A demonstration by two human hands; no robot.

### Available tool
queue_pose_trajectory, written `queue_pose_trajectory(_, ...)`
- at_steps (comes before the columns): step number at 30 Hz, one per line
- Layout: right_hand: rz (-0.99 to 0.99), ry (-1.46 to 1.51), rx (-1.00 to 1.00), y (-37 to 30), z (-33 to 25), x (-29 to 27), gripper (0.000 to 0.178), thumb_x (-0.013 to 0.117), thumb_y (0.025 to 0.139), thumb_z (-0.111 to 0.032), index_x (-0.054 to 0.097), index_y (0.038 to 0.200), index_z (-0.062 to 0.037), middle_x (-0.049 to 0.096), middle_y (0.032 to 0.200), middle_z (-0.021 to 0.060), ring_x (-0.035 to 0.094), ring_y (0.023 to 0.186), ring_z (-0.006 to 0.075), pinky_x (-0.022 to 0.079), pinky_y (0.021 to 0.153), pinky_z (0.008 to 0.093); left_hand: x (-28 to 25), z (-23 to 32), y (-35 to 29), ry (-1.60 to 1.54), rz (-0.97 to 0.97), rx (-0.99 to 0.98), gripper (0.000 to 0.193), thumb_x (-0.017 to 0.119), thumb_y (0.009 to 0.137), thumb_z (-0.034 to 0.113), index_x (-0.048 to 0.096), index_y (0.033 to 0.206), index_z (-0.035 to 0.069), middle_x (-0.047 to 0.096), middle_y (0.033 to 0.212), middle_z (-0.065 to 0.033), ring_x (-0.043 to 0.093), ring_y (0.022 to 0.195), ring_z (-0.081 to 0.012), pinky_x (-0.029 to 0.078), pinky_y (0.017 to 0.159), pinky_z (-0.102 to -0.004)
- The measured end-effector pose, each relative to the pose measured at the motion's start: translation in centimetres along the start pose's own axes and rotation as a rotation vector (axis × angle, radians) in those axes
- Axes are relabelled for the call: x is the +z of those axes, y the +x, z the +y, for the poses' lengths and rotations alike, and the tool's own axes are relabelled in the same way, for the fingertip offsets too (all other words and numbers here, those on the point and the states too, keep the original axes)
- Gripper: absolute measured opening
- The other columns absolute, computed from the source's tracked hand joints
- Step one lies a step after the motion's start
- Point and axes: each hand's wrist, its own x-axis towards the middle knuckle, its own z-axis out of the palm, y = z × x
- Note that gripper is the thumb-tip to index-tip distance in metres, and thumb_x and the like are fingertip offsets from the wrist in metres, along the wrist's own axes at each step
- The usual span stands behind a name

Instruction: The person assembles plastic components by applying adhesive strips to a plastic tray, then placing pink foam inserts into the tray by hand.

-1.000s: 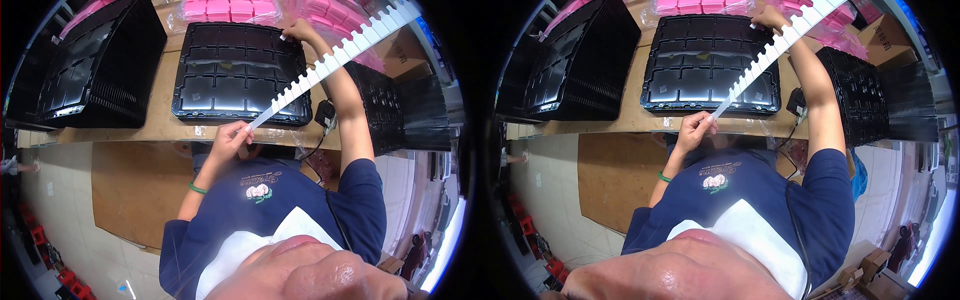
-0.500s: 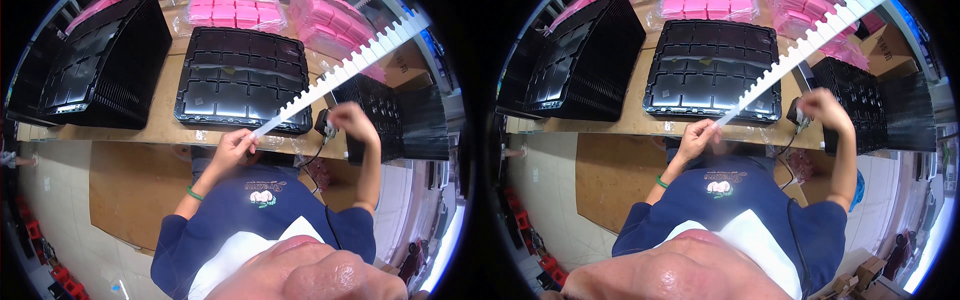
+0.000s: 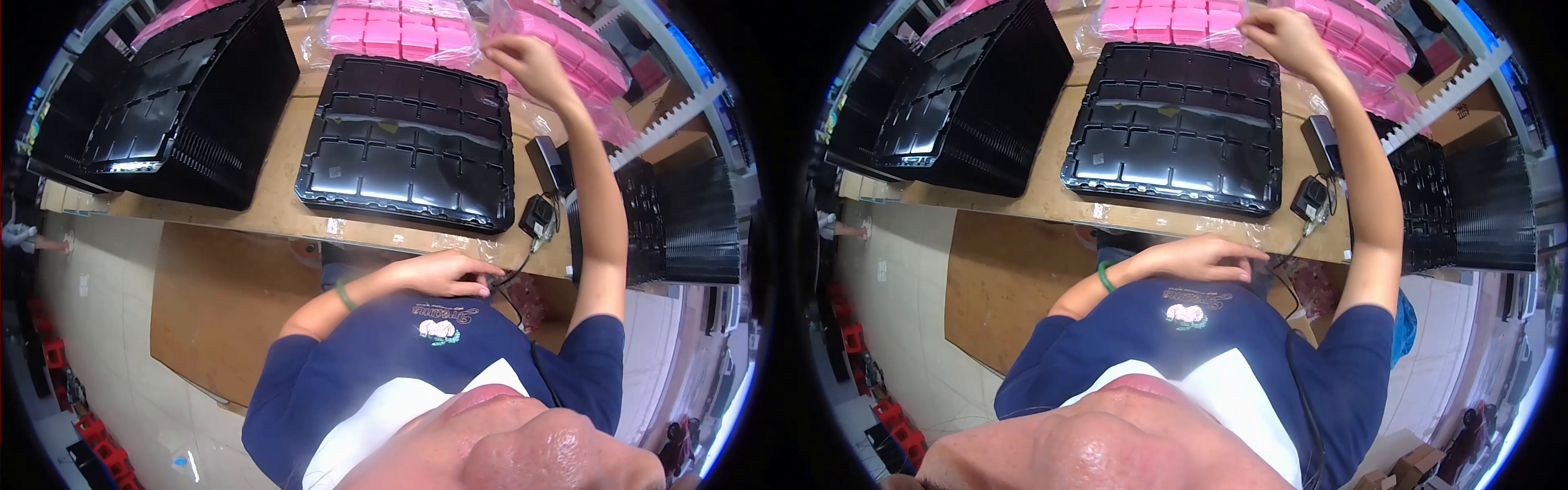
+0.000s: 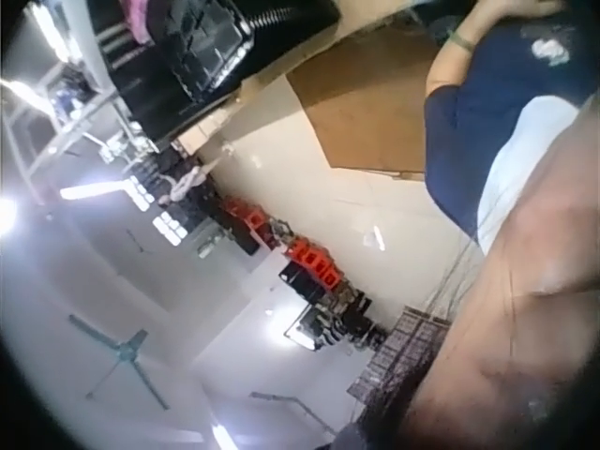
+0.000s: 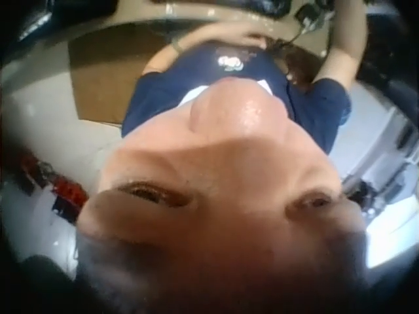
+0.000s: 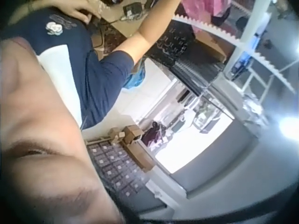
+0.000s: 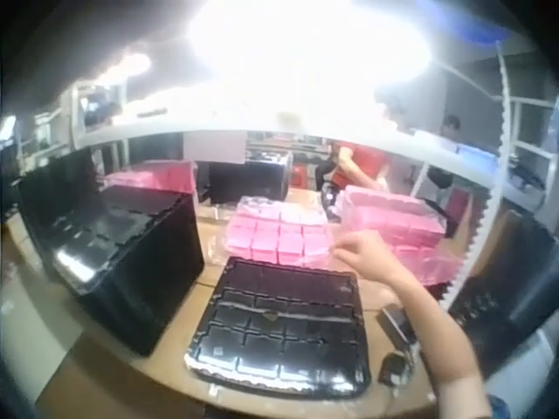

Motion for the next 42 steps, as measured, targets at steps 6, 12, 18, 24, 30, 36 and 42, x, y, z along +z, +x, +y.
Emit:
queue_pose_trajectory(6,-0.041,-0.270,0.325,8.0,11.0,14.1,0.030,0.069,0.084,-0.030,0.072,0.107,-0.0117,0.071,0.104,0.0161,0.067,0.098,0.0327,0.053,0.085,0.0426,-1.5,1.6,-7.3,-0.189,0.365,-0.245,0.042,0.060,0.096,0.019,0.053,0.135,0.005,0.072,0.098,-0.0075,0.067,0.091,-0.0171,0.052,0.086,-0.0313)
queue_pose_trajectory(12,-0.120,-0.475,0.317,9.2,11.4,17.3,0.023,0.067,0.079,-0.024,0.074,0.099,-0.0150,0.071,0.102,0.0155,0.067,0.098,0.0346,0.053,0.084,0.0463,-2.0,4.1,-13.4,-0.247,0.652,-0.394,0.040,0.062,0.095,0.016,0.056,0.133,0.003,0.072,0.097,-0.0079,0.066,0.096,-0.0167,0.049,0.093,-0.0325)
queue_pose_trajectory(18,-0.008,-0.298,0.289,10.7,11.8,13.7,0.023,0.064,0.086,-0.032,0.076,0.097,-0.0160,0.071,0.094,0.0155,0.068,0.089,0.0355,0.053,0.079,0.0478,-8.9,7.2,-10.9,0.061,0.499,-0.277,0.036,0.063,0.093,0.017,0.061,0.126,0.003,0.072,0.096,-0.0119,0.070,0.089,-0.0209,0.053,0.082,-0.0329)
queue_pose_trajectory(24,0.060,-0.519,-0.015,11.7,10.2,12.0,0.019,0.053,0.091,-0.024,0.065,0.098,-0.0099,0.070,0.090,0.0171,0.068,0.086,0.0375,0.054,0.071,0.0492,-21.5,2.0,0.4,0.944,0.774,-0.114,0.047,0.067,0.088,0.025,0.058,0.128,0.002,0.062,0.122,-0.0214,0.059,0.116,-0.0303,0.048,0.096,-0.0403)
queue_pose_trajectory(30,0.134,-0.519,-0.106,9.2,7.1,11.4,0.019,0.046,0.091,-0.008,0.049,0.109,-0.0085,0.068,0.089,0.0173,0.069,0.077,0.0394,0.056,0.065,0.0485,-34.3,-9.7,8.9,1.563,1.242,-0.343,0.052,0.062,0.088,0.025,0.050,0.136,0.009,0.046,0.143,-0.0192,0.041,0.135,-0.0337,0.028,0.112,-0.0540)
queue_pose_trajectory(36,0.321,-0.364,-0.013,5.5,7.6,8.7,0.021,0.048,0.090,-0.007,0.061,0.107,-0.0098,0.067,0.095,0.0134,0.067,0.088,0.0331,0.054,0.074,0.0450,-36.3,-7.7,7.7,1.688,1.170,-0.138,0.024,0.057,0.088,0.019,0.073,0.103,0.012,0.062,0.128,-0.0114,0.051,0.126,-0.0300,0.027,0.113,-0.0538)
queue_pose_trajectory(42,0.474,-0.175,0.055,0.5,5.6,4.7,0.013,0.062,0.085,-0.012,0.071,0.095,-0.0125,0.069,0.097,0.0033,0.062,0.090,0.0261,0.051,0.081,0.0367,-33.3,-3.1,2.8,1.782,1.011,0.078,0.028,0.062,0.085,0.014,0.069,0.112,0.015,0.066,0.119,-0.0031,0.055,0.121,-0.0232,0.031,0.112,-0.0489)
